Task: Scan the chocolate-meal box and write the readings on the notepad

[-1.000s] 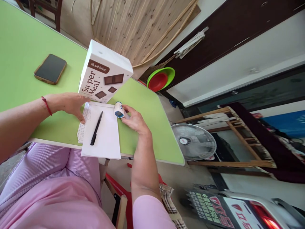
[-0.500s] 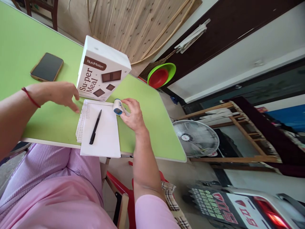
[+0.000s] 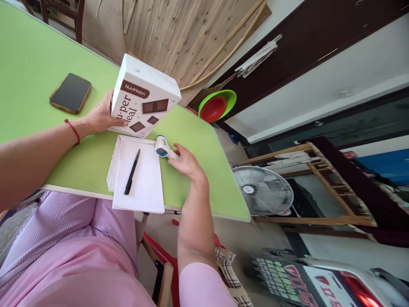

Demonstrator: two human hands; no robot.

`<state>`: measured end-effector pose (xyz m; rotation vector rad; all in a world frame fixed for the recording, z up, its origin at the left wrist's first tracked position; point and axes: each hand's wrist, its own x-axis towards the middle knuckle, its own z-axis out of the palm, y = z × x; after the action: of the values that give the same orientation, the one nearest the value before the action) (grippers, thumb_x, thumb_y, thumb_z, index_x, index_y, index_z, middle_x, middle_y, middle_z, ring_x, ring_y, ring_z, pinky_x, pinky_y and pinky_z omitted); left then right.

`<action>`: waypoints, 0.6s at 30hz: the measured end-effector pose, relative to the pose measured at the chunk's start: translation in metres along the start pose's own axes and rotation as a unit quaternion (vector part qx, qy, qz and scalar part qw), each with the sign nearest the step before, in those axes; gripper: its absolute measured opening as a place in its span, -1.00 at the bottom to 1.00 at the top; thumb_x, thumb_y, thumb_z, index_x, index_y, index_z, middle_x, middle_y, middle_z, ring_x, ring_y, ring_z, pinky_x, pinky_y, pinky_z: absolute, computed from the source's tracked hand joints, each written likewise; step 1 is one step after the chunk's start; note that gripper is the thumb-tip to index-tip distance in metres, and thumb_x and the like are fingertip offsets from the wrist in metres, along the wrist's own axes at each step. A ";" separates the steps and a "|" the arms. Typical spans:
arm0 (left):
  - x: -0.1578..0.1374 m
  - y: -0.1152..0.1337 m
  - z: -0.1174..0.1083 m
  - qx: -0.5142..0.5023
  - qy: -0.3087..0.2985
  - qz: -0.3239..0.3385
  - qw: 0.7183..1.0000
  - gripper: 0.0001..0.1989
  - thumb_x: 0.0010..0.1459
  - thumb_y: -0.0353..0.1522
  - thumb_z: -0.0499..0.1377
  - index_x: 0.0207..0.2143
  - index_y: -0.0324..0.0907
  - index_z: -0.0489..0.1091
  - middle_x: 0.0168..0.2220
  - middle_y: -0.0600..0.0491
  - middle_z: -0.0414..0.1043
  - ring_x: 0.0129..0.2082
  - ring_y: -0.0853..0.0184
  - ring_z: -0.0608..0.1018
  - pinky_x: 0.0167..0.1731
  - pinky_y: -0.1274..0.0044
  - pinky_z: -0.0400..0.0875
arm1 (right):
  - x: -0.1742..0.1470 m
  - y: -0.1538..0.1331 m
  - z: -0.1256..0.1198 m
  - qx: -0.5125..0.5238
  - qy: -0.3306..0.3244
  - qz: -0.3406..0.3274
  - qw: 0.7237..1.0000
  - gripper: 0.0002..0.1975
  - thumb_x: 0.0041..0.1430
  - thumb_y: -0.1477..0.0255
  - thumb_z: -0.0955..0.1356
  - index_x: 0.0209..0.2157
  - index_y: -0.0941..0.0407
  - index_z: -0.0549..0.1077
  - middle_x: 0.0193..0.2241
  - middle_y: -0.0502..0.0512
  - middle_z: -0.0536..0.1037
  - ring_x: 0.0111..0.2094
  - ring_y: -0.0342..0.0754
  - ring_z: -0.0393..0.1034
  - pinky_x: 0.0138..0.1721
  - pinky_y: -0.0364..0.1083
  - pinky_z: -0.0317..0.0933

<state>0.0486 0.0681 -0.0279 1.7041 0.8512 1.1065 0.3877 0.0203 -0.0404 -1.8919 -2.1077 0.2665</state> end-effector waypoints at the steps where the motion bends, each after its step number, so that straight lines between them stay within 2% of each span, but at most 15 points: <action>1: -0.001 -0.001 -0.001 0.008 0.042 -0.005 0.999 0.01 -0.29 -0.13 0.49 0.19 -0.24 0.16 0.09 -0.14 0.40 0.13 0.01 0.40 0.07 0.32 0.35 | 0.000 0.000 0.000 -0.005 -0.019 0.012 1.000 -0.36 -0.10 0.37 0.38 0.11 0.13 0.41 -0.06 0.27 0.56 -0.02 0.21 0.45 0.10 0.18 0.32; 3: -0.004 0.001 -0.005 0.031 0.119 -0.022 0.992 -0.02 -0.33 -0.15 0.51 0.13 -0.29 0.23 0.04 -0.15 0.43 0.07 0.00 0.45 0.02 0.31 0.38 | 0.001 -0.003 0.001 -0.009 -0.039 0.020 0.999 -0.40 -0.11 0.37 0.38 0.06 0.11 0.46 -0.10 0.23 0.59 -0.08 0.19 0.48 0.05 0.16 0.35; 5: -0.008 0.008 -0.008 0.048 0.155 -0.031 0.986 -0.07 -0.32 -0.18 0.52 0.10 -0.30 0.26 0.04 -0.13 0.44 0.06 0.00 0.46 0.01 0.30 0.39 | 0.001 -0.010 0.001 0.011 -0.021 0.025 0.999 -0.45 -0.13 0.36 0.38 0.00 0.09 0.47 -0.12 0.20 0.60 -0.12 0.17 0.49 0.01 0.15 0.36; 8: -0.015 0.024 -0.009 -0.008 0.146 0.005 0.989 -0.28 -0.17 -0.20 0.47 0.04 -0.25 0.36 0.01 -0.07 0.50 0.02 0.05 0.52 0.01 0.29 0.44 | -0.004 -0.025 -0.005 0.099 0.077 0.007 0.992 -0.47 -0.14 0.30 0.38 -0.03 0.09 0.43 -0.12 0.19 0.59 -0.15 0.12 0.47 -0.04 0.13 0.37; 9: -0.018 0.029 -0.007 -0.043 0.112 0.023 0.992 -0.36 -0.12 -0.22 0.44 0.01 -0.24 0.40 -0.01 -0.07 0.53 0.01 0.06 0.54 0.00 0.29 0.46 | -0.008 -0.032 -0.009 0.146 0.114 -0.007 0.983 -0.47 -0.13 0.28 0.37 -0.04 0.09 0.41 -0.13 0.19 0.58 -0.17 0.10 0.46 -0.07 0.10 0.38; 11: -0.024 0.037 -0.003 -0.097 0.064 0.042 0.992 -0.45 -0.10 -0.25 0.43 -0.04 -0.24 0.46 -0.05 -0.08 0.56 -0.06 0.06 0.59 -0.06 0.30 0.51 | -0.023 -0.052 -0.019 0.259 0.158 -0.033 0.952 -0.51 -0.10 0.23 0.37 -0.07 0.08 0.38 -0.23 0.13 0.55 -0.25 0.02 0.43 -0.19 0.03 0.37; 12: -0.027 0.040 -0.001 -0.110 0.044 0.035 0.992 -0.47 -0.10 -0.26 0.42 -0.05 -0.24 0.47 -0.07 -0.10 0.57 -0.09 0.06 0.61 -0.11 0.31 0.53 | -0.034 -0.064 -0.024 0.317 0.159 -0.044 0.934 -0.57 -0.10 0.24 0.38 -0.14 0.06 0.39 -0.32 0.07 0.51 -0.32 -0.02 0.40 -0.26 -0.01 0.35; 13: -0.029 0.042 0.001 -0.111 0.028 0.021 0.993 -0.47 -0.10 -0.27 0.41 -0.05 -0.25 0.48 -0.08 -0.10 0.58 -0.12 0.06 0.62 -0.15 0.32 0.54 | -0.046 -0.078 -0.027 0.381 0.140 -0.056 0.912 -0.64 -0.09 0.25 0.39 -0.20 0.05 0.41 -0.41 0.02 0.46 -0.38 -0.05 0.35 -0.31 -0.02 0.32; 15: -0.031 0.045 0.004 -0.094 0.001 -0.007 0.996 -0.47 -0.09 -0.26 0.39 -0.03 -0.25 0.48 -0.09 -0.11 0.59 -0.13 0.05 0.62 -0.18 0.32 0.54 | -0.072 -0.106 -0.028 0.508 0.074 -0.068 0.856 -0.62 -0.11 0.23 0.40 -0.19 0.04 0.45 -0.49 -0.02 0.38 -0.45 -0.08 0.27 -0.40 -0.04 0.27; 18: -0.032 0.047 0.006 -0.069 -0.037 -0.011 0.997 -0.46 -0.09 -0.22 0.39 -0.04 -0.27 0.49 -0.10 -0.13 0.58 -0.12 0.02 0.61 -0.16 0.31 0.53 | -0.105 -0.141 -0.012 0.616 0.015 -0.029 0.787 -0.58 -0.15 0.17 0.42 -0.21 0.05 0.48 -0.55 -0.04 0.32 -0.51 -0.12 0.15 -0.47 -0.04 0.19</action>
<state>0.0459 0.0211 0.0053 1.6076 0.7284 1.0571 0.2692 -0.1007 0.0073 -0.9689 -1.2764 1.2152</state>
